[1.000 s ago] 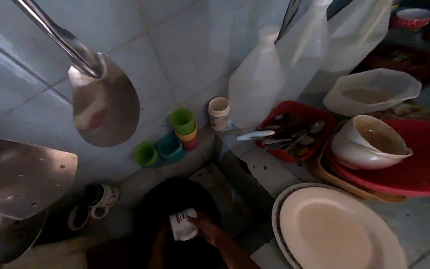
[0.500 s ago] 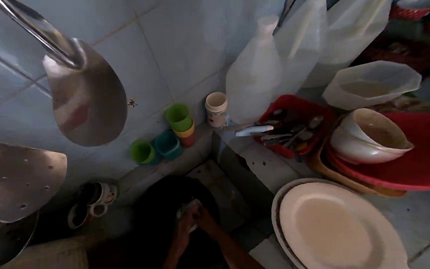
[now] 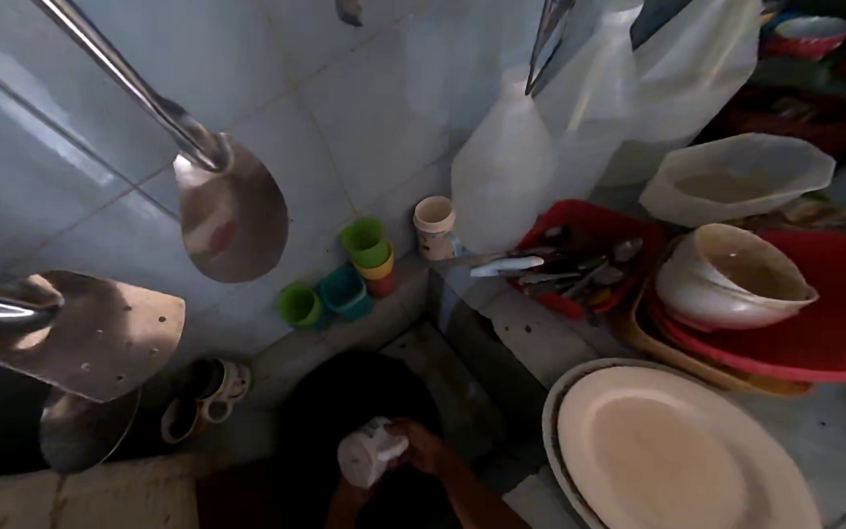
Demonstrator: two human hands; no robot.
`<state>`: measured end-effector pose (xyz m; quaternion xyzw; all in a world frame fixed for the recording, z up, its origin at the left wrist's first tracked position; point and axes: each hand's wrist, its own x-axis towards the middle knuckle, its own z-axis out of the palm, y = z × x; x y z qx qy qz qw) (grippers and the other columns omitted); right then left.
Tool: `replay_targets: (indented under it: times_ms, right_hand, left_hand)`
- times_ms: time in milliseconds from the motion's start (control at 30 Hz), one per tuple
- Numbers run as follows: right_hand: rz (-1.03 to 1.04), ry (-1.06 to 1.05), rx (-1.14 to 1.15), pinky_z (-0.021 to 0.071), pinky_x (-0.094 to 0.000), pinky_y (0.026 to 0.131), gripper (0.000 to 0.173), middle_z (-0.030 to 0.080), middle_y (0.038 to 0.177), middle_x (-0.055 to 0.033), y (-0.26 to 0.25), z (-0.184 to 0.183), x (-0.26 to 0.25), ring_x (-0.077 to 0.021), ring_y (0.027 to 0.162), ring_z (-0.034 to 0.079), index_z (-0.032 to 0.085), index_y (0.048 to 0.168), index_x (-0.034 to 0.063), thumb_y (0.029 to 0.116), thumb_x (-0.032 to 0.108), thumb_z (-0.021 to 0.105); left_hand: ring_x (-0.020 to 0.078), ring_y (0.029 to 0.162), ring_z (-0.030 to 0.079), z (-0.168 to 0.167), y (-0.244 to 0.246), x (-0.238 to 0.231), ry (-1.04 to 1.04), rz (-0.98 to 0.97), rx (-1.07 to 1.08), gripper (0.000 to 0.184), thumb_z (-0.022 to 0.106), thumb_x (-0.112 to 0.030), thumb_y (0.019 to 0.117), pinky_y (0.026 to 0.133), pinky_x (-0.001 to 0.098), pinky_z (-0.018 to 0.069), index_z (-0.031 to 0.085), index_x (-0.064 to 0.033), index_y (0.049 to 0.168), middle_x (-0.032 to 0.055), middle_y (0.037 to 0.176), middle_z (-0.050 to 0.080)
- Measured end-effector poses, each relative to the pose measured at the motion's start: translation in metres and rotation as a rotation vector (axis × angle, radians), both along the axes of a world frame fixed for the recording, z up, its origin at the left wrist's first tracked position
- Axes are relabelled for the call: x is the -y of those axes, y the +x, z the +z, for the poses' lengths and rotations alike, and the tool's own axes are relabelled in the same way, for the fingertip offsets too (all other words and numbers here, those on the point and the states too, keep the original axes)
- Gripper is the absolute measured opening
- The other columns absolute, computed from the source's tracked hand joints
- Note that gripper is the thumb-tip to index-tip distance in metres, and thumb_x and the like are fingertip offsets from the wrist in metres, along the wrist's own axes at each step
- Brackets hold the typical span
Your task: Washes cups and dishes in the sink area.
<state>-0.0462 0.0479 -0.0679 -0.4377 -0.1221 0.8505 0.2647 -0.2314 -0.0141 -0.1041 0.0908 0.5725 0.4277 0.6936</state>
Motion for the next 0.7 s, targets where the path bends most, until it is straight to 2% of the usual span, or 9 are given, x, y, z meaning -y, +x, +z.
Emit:
replay_targets:
  times_ms: [100, 133, 200, 267, 333, 433, 500, 567, 700]
  right_hand:
    - [-0.164, -0.191, -0.074, 0.0586, -0.0339, 0.067, 0.029, 0.065, 0.094, -0.0108, 0.001, 0.004, 0.001, -0.0191, 0.076, 0.066, 0.057, 0.117, 0.0026, 0.1101, 0.022, 0.037]
    - [-0.210, -0.204, -0.094, 0.0593, -0.0335, 0.068, 0.029, 0.065, 0.094, -0.0110, 0.002, 0.002, 0.003, -0.0190, 0.077, 0.067, 0.057, 0.116, 0.0024, 0.1101, 0.023, 0.037]
    - [-0.283, -0.226, -0.068, 0.0585, -0.0343, 0.070, 0.028, 0.063, 0.100, -0.0135, 0.002, 0.003, 0.004, -0.0207, 0.081, 0.066, 0.055, 0.121, 0.0006, 0.1099, 0.021, 0.038]
    - [-0.316, -0.236, 0.026, 0.0576, -0.0373, 0.072, 0.029, 0.062, 0.108, -0.0173, 0.002, 0.002, 0.002, -0.0240, 0.086, 0.065, 0.054, 0.128, -0.0011, 0.1093, 0.019, 0.042]
    - [-0.290, -0.210, 0.121, 0.0571, -0.0409, 0.076, 0.032, 0.060, 0.117, -0.0208, 0.001, -0.001, 0.003, -0.0275, 0.093, 0.064, 0.050, 0.134, -0.0022, 0.1091, 0.017, 0.044]
    - [-0.163, -0.151, 0.241, 0.0565, -0.0450, 0.084, 0.037, 0.056, 0.127, -0.0243, -0.003, -0.001, 0.004, -0.0316, 0.104, 0.062, 0.048, 0.140, -0.0032, 0.1089, 0.017, 0.048]
    - [-0.088, -0.082, 0.287, 0.0562, -0.0458, 0.085, 0.038, 0.059, 0.125, -0.0242, -0.005, -0.003, 0.005, -0.0312, 0.104, 0.063, 0.050, 0.139, -0.0035, 0.1090, 0.018, 0.049]
    - [-0.056, -0.042, 0.295, 0.0546, -0.0429, 0.083, 0.035, 0.061, 0.117, -0.0204, -0.004, -0.001, 0.007, -0.0270, 0.097, 0.063, 0.053, 0.136, -0.0029, 0.1097, 0.019, 0.047]
    - [-0.063, -0.094, 0.222, 0.0537, -0.0431, 0.078, 0.043, 0.063, 0.111, -0.0177, 0.003, -0.001, 0.004, -0.0262, 0.091, 0.062, 0.057, 0.132, 0.0019, 0.1124, 0.034, 0.036]
  left_hand:
    - [0.0100, 0.055, 0.053, 0.018, 0.025, -0.013, -0.221, 0.085, -0.118, 0.015, 0.038, -0.015, 0.1093, 0.047, 0.0240, 0.0464, 0.052, -0.0083, 0.110, 0.0048, 0.078, 0.059]
    - [0.0090, 0.053, 0.050, 0.021, 0.026, -0.015, -0.199, 0.011, -0.209, 0.012, 0.042, -0.013, 0.1085, 0.045, 0.0226, 0.0441, 0.052, -0.0075, 0.111, 0.0043, 0.076, 0.058]
    - [0.0127, 0.059, 0.055, 0.028, 0.016, -0.019, -0.116, -0.246, -0.546, 0.020, 0.052, -0.010, 0.1059, 0.052, 0.0265, 0.0474, 0.055, 0.0001, 0.123, 0.0085, 0.082, 0.060]
    - [0.0242, 0.082, 0.070, 0.042, 0.003, -0.026, -0.001, -0.433, -0.920, 0.030, 0.059, -0.014, 0.1036, 0.074, 0.0407, 0.0595, 0.062, 0.0032, 0.128, 0.0182, 0.103, 0.071]
    - [0.0309, 0.106, 0.070, 0.061, 0.000, -0.027, 0.217, -0.493, -1.173, 0.029, 0.058, -0.012, 0.1032, 0.095, 0.0488, 0.0560, 0.066, 0.0024, 0.127, 0.0208, 0.119, 0.070]
    - [0.0341, 0.122, 0.062, 0.093, 0.018, -0.026, 0.504, -0.683, -1.346, 0.029, 0.060, -0.008, 0.0968, 0.108, 0.0512, 0.0472, 0.071, -0.0023, 0.123, 0.0182, 0.126, 0.068]
    - [0.0348, 0.133, 0.055, 0.105, 0.039, -0.029, 0.464, -0.972, -1.322, 0.038, 0.060, -0.018, 0.1003, 0.116, 0.0523, 0.0383, 0.065, -0.0087, 0.137, 0.0165, 0.137, 0.064]
    - [0.0356, 0.136, 0.053, 0.105, 0.061, -0.034, 0.376, -1.157, -1.294, 0.045, 0.054, -0.028, 0.1055, 0.118, 0.0527, 0.0368, 0.055, -0.0108, 0.147, 0.0180, 0.141, 0.061]
    - [0.0371, 0.121, 0.064, 0.112, 0.078, -0.050, 0.169, -1.269, -1.360, 0.054, 0.049, -0.049, 0.1055, 0.104, 0.0575, 0.0483, 0.057, -0.0138, 0.146, 0.0190, 0.129, 0.068]
